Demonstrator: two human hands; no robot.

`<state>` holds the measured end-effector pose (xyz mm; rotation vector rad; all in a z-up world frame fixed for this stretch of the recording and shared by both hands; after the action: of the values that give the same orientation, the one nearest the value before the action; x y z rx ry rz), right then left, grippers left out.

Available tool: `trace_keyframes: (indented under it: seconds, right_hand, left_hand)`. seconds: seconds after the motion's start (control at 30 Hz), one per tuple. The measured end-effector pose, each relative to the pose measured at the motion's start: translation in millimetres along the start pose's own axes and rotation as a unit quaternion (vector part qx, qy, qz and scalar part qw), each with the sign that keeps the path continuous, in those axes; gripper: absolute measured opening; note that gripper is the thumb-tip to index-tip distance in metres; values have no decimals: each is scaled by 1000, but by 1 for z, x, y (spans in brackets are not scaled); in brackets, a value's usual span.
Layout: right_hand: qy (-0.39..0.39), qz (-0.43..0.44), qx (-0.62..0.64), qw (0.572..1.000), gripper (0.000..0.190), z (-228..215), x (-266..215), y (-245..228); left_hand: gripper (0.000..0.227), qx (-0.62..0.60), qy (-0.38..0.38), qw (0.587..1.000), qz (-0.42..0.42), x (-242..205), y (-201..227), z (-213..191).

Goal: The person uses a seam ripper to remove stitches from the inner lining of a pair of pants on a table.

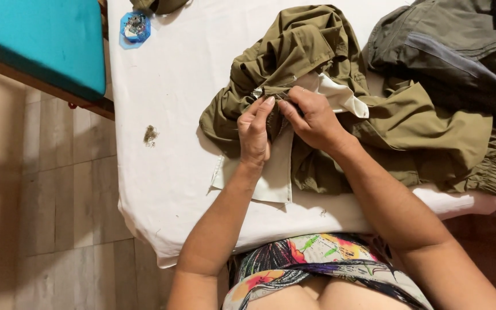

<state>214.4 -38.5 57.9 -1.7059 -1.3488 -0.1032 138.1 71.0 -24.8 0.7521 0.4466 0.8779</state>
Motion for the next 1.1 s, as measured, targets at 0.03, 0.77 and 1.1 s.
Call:
trace_keyframes:
  seconds: [0.03, 0.77, 1.1]
  right_hand:
    - [1, 0, 0, 1000, 29, 0, 0, 0]
    - [-10, -1, -34, 999, 28, 2, -1, -4]
    - [-4, 14, -39, 999, 29, 2, -2, 0]
  left_hand:
    - [16, 1, -1, 1000, 0, 0, -1, 0]
    - [22, 23, -10, 1000, 11, -1, -2, 1]
    - [18, 74, -19, 997, 34, -8, 8, 9]
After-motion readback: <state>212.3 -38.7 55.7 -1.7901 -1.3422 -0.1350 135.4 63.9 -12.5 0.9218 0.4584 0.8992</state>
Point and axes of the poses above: each hand's wrist, its own x-axis towards the middle knuckle, its own z-axis out of the palm, y = z × x, the point moved 9 cm from there along x, towards the middle knuckle, and after that the axes turned 10 degrees about -x, right-handed, at the moved point
